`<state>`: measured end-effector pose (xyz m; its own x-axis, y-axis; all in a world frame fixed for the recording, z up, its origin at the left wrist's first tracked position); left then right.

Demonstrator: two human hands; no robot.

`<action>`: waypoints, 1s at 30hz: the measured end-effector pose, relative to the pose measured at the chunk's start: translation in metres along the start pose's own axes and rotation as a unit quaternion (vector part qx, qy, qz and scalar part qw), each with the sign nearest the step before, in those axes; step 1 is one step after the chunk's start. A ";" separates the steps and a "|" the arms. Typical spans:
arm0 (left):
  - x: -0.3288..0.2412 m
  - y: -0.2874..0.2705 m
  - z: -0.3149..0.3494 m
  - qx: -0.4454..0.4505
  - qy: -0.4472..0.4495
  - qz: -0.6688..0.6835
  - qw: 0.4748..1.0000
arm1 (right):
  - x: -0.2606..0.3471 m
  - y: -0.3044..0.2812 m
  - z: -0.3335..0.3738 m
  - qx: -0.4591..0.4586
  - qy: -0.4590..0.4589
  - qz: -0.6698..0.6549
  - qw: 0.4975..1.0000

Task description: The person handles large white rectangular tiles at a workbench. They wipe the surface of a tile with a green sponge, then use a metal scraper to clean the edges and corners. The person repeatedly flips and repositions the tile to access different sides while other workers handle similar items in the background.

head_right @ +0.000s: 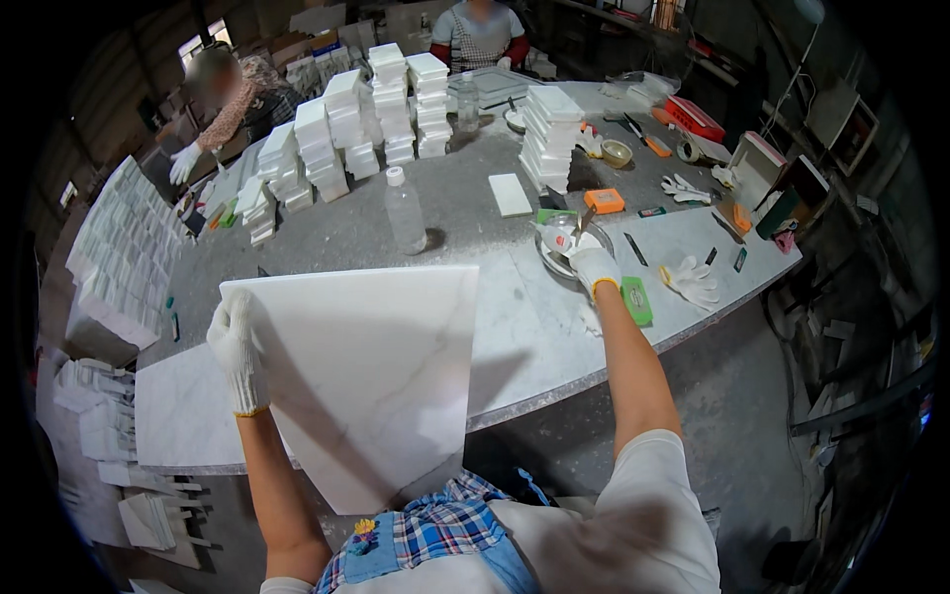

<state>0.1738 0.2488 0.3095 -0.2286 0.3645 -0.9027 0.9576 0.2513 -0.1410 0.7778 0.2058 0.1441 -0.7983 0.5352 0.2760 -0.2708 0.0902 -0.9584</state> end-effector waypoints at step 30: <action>-0.021 0.003 0.009 -0.009 -0.036 -0.059 0.998 | 0.186 -0.117 0.087 0.227 -0.050 -0.610 0.758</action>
<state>0.1831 0.2344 0.3243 -0.3247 0.2657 -0.9077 0.9215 0.3050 -0.2404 0.6148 0.2218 0.3136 0.1640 0.2173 0.9622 -0.9789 0.1566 0.1315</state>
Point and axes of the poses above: each hand's wrist, its own z-axis away from the middle knuckle, its own y-axis out of the palm, x = y × z, the point moved 4 cm from there along -z, towards the middle knuckle, and after that the axes turned 1 degree about z, right-handed, at the moved point
